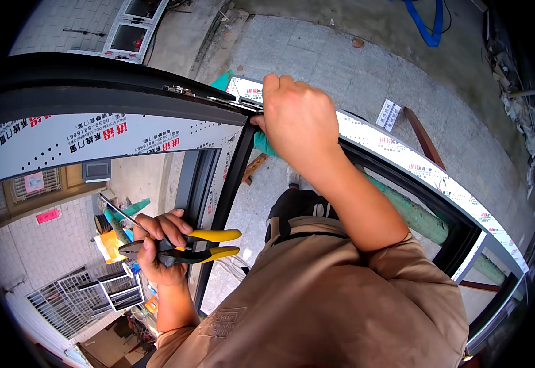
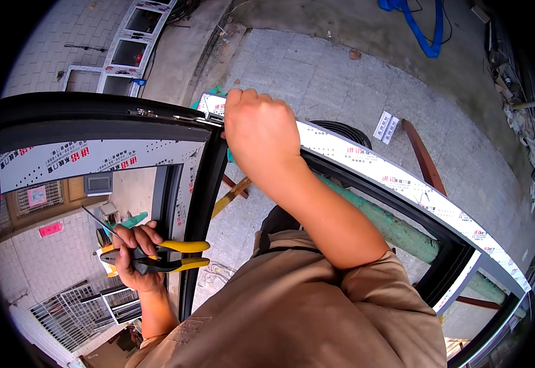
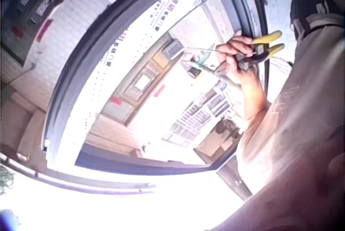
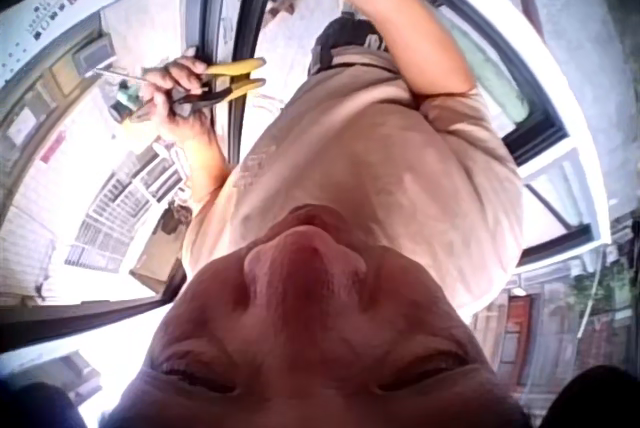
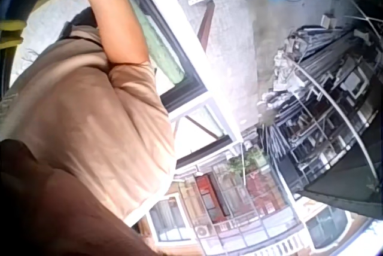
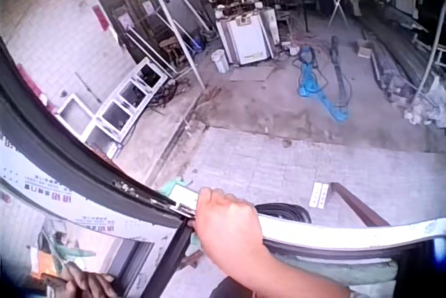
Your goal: The person assembles an aluminum window frame by using an electric drill to secure joints with screws, and then using pliers and wire to adjust hardware alignments.
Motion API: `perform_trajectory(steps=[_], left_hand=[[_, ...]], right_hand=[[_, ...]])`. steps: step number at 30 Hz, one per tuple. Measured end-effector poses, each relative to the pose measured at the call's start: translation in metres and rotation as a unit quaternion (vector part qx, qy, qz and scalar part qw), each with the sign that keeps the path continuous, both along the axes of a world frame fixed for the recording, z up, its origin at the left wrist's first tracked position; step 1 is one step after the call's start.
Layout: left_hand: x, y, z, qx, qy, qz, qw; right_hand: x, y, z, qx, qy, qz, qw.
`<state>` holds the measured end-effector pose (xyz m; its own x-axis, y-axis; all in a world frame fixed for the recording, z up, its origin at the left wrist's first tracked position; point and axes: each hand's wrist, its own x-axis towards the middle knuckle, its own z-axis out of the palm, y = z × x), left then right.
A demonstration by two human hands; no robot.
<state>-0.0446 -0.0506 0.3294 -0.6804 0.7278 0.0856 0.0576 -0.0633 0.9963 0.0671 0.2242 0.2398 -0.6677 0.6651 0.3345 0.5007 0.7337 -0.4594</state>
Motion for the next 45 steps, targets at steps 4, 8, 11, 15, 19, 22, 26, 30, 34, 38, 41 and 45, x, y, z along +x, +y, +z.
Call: perform_trajectory(steps=[4, 8, 11, 15, 19, 22, 26, 30, 34, 38, 41, 45], left_hand=[[-0.001, 0.002, 0.001, -0.005, 0.016, -0.011, 1.000], [-0.001, 0.003, 0.001, 0.001, 0.025, -0.020, 0.999], [-0.001, 0.004, 0.003, -0.003, 0.036, -0.023, 0.999], [-0.003, 0.007, 0.001, 0.001, 0.045, -0.032, 0.998], [-0.002, 0.001, 0.000, 0.005, 0.033, -0.026, 0.999], [-0.001, 0.002, 0.001, -0.004, 0.031, -0.038, 0.999], [-0.002, -0.001, 0.000, -0.009, 0.027, -0.041, 0.999], [-0.003, -0.001, 0.000, -0.015, 0.024, -0.023, 0.999], [-0.004, 0.001, 0.001, -0.017, 0.025, -0.014, 0.999], [-0.003, 0.003, 0.002, -0.018, 0.028, -0.012, 0.999], [-0.004, 0.002, 0.002, -0.016, 0.027, -0.013, 0.999], [-0.004, 0.001, 0.000, -0.010, 0.020, -0.029, 0.999]], right_hand=[[0.000, -0.001, -0.005, 0.015, 0.001, -0.008, 1.000], [-0.002, 0.000, -0.007, 0.042, -0.012, -0.007, 0.999], [0.000, 0.003, -0.008, 0.045, -0.005, -0.001, 0.999], [0.018, 0.006, 0.000, -0.021, 0.002, 0.016, 1.000], [0.054, 0.017, 0.017, -0.089, -0.032, 0.035, 0.995], [0.062, 0.018, 0.013, -0.075, -0.028, 0.041, 0.996], [0.063, 0.015, 0.009, -0.062, -0.008, 0.039, 0.997], [0.062, 0.014, 0.005, -0.037, 0.015, 0.032, 0.999], [0.061, 0.015, 0.005, -0.037, 0.011, 0.032, 0.999], [0.060, 0.013, 0.005, -0.017, 0.015, 0.023, 0.999], [0.060, 0.013, 0.005, -0.023, 0.014, 0.023, 0.999], [0.061, 0.012, 0.004, -0.019, 0.021, 0.022, 0.999]])
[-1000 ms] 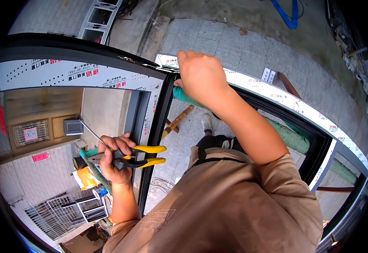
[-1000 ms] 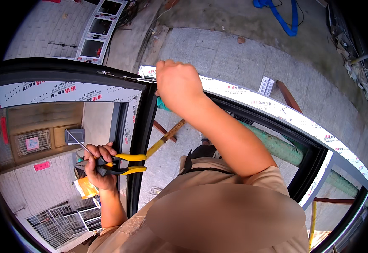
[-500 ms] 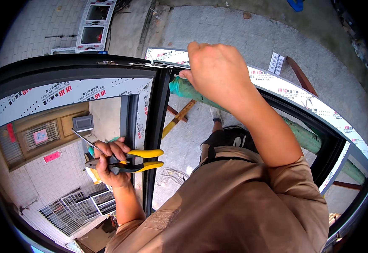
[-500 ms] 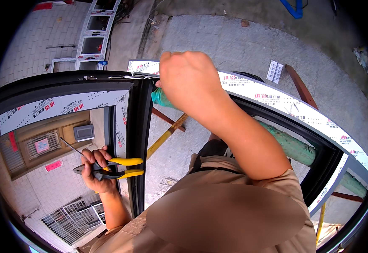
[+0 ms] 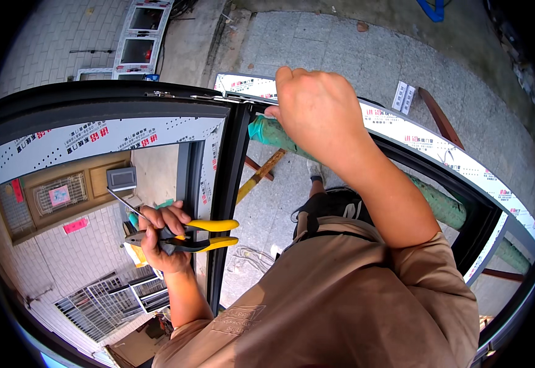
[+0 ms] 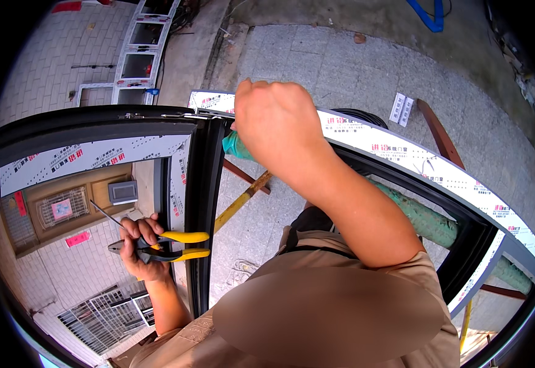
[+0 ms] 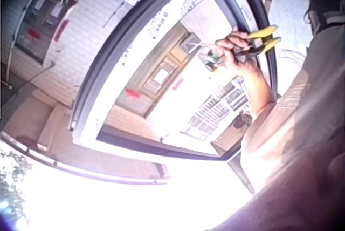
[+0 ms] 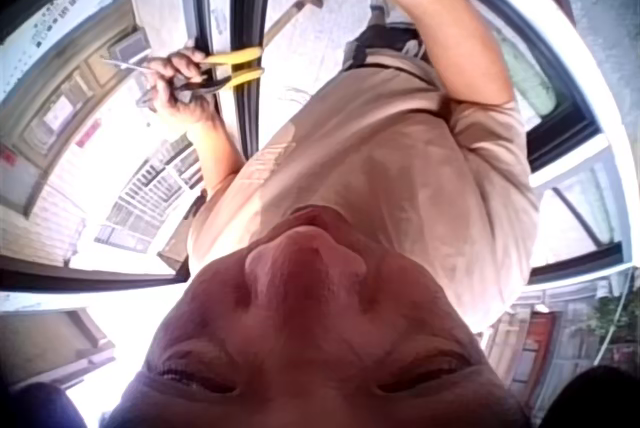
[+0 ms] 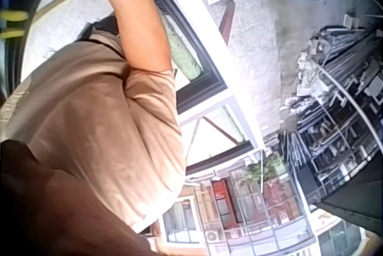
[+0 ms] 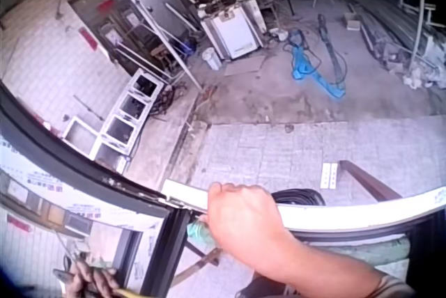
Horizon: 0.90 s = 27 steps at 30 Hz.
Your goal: The person assembles an aluminum window frame by using an electric drill to secure joints with screws, and then using pliers and wire to adjust hardware alignments.
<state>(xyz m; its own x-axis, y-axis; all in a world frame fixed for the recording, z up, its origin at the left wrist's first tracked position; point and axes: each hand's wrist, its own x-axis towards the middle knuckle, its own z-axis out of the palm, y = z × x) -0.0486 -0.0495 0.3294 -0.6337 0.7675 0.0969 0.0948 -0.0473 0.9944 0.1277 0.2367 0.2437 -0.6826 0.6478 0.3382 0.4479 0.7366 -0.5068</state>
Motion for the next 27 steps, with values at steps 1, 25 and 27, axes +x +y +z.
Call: perform_trajectory(steps=[1, 25, 27], left_hand=[[0.0005, 0.0004, 0.0017, 0.000, -0.004, -0.009, 1.000], [0.0030, 0.0001, 0.0012, 0.013, -0.011, 0.014, 1.000], [0.0028, -0.0024, 0.0013, 0.008, -0.012, 0.036, 0.999]], right_hand=[[-0.0002, 0.0002, -0.0003, 0.001, 0.004, -0.001, 1.000], [-0.0051, 0.0037, -0.0037, -0.056, -0.038, 0.003, 0.998], [-0.0058, 0.0043, -0.0007, -0.077, -0.051, 0.006, 0.996]])
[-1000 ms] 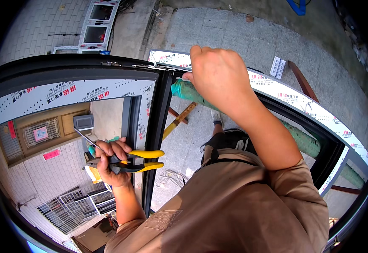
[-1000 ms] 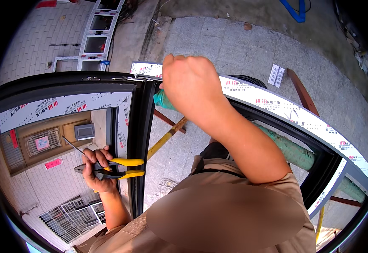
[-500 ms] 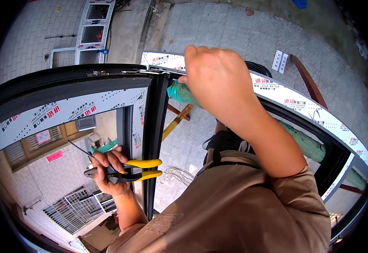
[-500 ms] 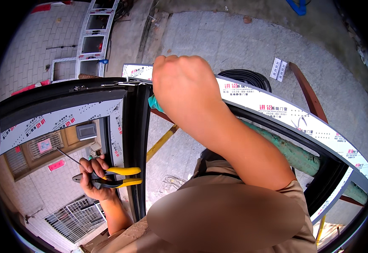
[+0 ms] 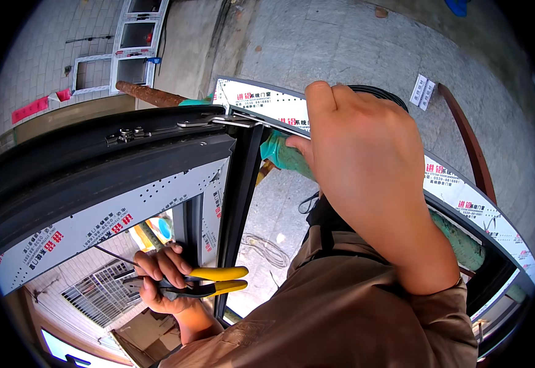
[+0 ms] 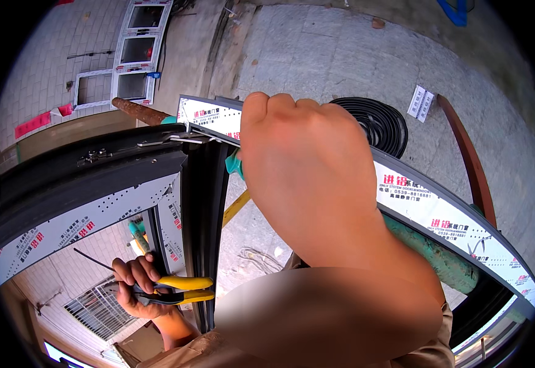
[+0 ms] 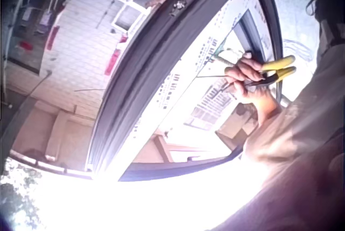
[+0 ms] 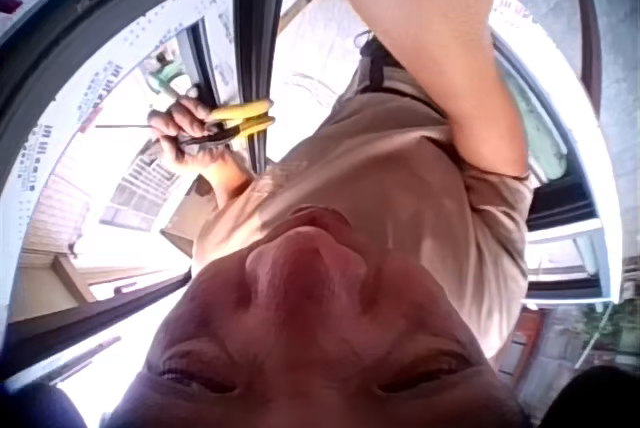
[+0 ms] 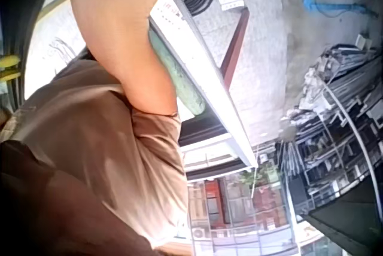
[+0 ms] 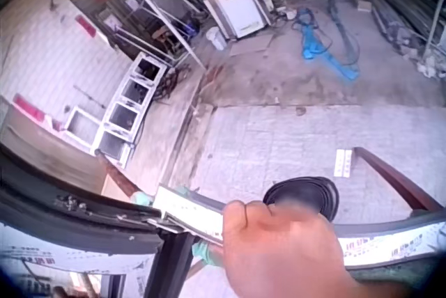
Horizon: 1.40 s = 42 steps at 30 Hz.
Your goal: The person assembles an aluminum window frame by using an electric drill to secure joints with screws, and then using pliers and wire to adjust hardware alignments.
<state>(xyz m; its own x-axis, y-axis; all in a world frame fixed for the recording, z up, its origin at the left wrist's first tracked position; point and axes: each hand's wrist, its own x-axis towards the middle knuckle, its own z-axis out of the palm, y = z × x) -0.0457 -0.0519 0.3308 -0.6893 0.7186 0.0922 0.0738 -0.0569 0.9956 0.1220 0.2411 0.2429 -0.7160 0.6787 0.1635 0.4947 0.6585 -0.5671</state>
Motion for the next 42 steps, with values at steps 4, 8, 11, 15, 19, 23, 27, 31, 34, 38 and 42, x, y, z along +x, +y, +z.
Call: perform_trajectory(steps=[4, 8, 11, 15, 19, 23, 27, 31, 34, 38, 42], left_hand=[[0.001, 0.004, 0.001, -0.004, -0.001, 0.020, 1.000], [0.001, 0.001, 0.003, -0.013, 0.015, 0.021, 1.000], [0.001, 0.003, 0.000, -0.007, 0.015, 0.026, 1.000], [0.002, 0.005, 0.000, -0.003, 0.016, 0.028, 0.999], [0.003, 0.004, 0.000, -0.003, 0.016, 0.030, 0.999], [0.001, 0.002, 0.000, -0.010, 0.020, 0.024, 0.999], [0.003, 0.005, -0.001, -0.010, 0.028, 0.019, 0.999], [0.003, 0.008, 0.000, -0.018, 0.036, 0.004, 0.999], [0.004, 0.007, -0.001, -0.014, 0.039, 0.012, 0.999], [0.002, 0.008, 0.001, -0.032, 0.055, -0.023, 0.998], [0.004, 0.007, 0.000, -0.021, 0.058, 0.002, 0.998]], right_hand=[[-0.002, 0.002, 0.004, -0.011, 0.011, -0.013, 1.000], [-0.004, 0.003, 0.009, -0.014, -0.011, -0.018, 1.000], [-0.010, 0.001, 0.008, -0.017, -0.009, -0.024, 1.000], [-0.008, 0.000, 0.010, -0.012, -0.021, -0.029, 0.999], [-0.007, 0.000, 0.011, -0.006, -0.026, -0.029, 0.999], [-0.006, -0.001, 0.010, -0.001, -0.011, -0.029, 1.000], [-0.006, 0.000, 0.010, 0.006, -0.014, -0.018, 1.000], [-0.004, 0.001, 0.009, 0.008, -0.007, -0.015, 1.000], [-0.004, 0.001, 0.008, 0.020, 0.011, -0.006, 1.000], [-0.001, 0.000, 0.006, 0.045, 0.019, 0.000, 0.999], [0.001, -0.002, 0.005, 0.067, 0.011, -0.006, 0.998]])
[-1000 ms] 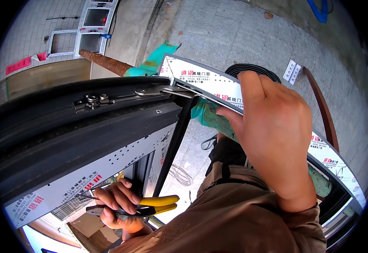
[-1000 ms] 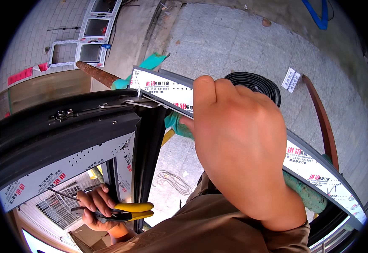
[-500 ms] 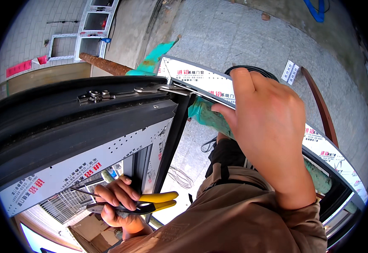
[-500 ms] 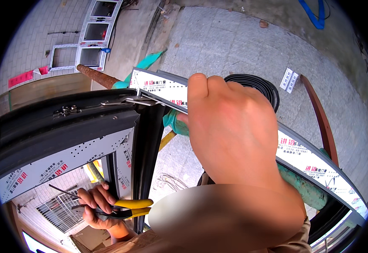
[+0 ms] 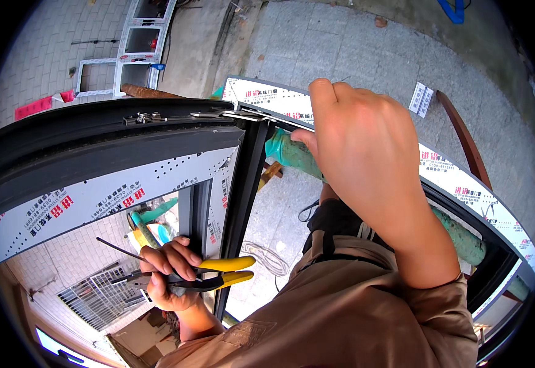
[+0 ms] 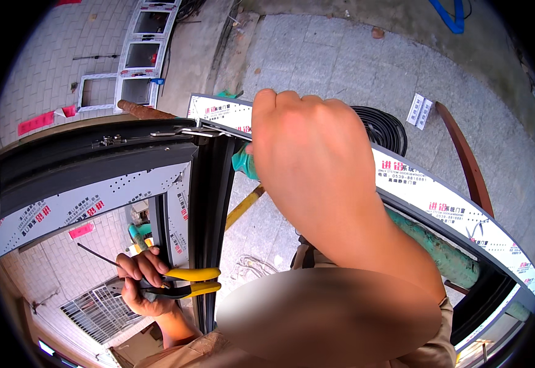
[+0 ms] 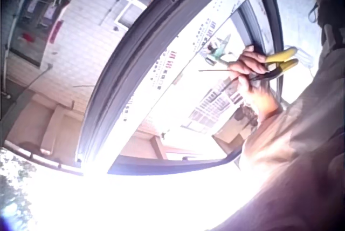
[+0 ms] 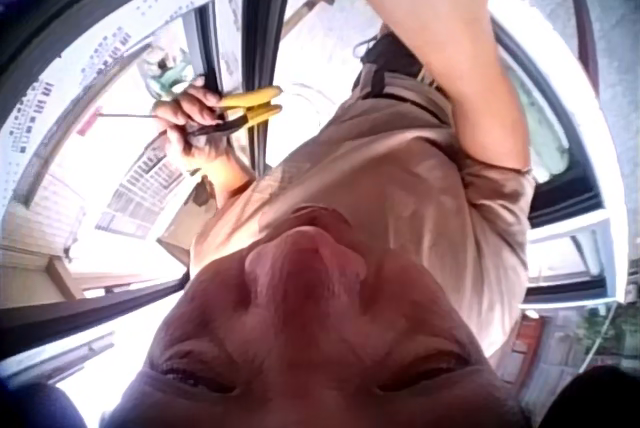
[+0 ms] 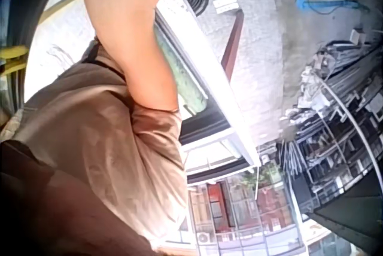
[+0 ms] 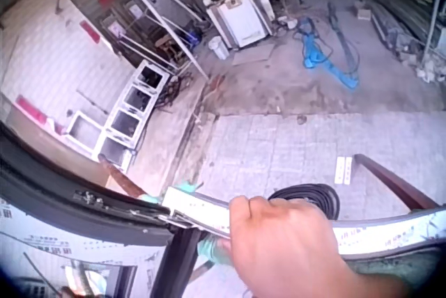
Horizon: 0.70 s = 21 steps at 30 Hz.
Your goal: The person assembles an aluminum window frame by using an electric drill to secure joints with screws, and then using pliers and wire to adjust hardware alignments.
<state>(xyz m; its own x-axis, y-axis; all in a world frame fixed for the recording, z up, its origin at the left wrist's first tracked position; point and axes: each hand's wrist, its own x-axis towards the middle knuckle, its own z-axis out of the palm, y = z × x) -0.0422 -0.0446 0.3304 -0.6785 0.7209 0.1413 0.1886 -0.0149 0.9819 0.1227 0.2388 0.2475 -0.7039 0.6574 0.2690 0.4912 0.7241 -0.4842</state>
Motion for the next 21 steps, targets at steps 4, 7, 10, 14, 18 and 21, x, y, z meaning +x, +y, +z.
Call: perform_trajectory(steps=[4, 7, 10, 14, 18, 21], left_hand=[[-0.0015, -0.0009, -0.0009, 0.001, -0.004, -0.016, 1.000], [-0.0018, 0.0010, -0.0001, -0.009, -0.004, -0.045, 0.999], [-0.0007, 0.0008, -0.0002, -0.008, -0.008, -0.042, 0.999], [0.0002, -0.0005, -0.0005, 0.003, -0.018, -0.038, 0.999], [-0.0030, -0.0035, -0.0029, 0.006, -0.011, -0.033, 0.999], [-0.0015, -0.0029, 0.0001, -0.009, -0.002, -0.040, 0.999]], right_hand=[[-0.0007, -0.0005, -0.0061, 0.021, 0.022, -0.003, 1.000], [-0.0011, -0.0005, -0.0076, 0.037, 0.029, -0.005, 0.999], [-0.0010, -0.0020, -0.0073, 0.055, 0.033, -0.008, 0.998], [0.0006, -0.0031, -0.0069, 0.061, 0.036, -0.005, 0.997], [0.0006, -0.0034, -0.0067, 0.068, 0.038, -0.005, 0.997], [0.0011, -0.0035, -0.0064, 0.065, 0.036, -0.004, 0.997]])
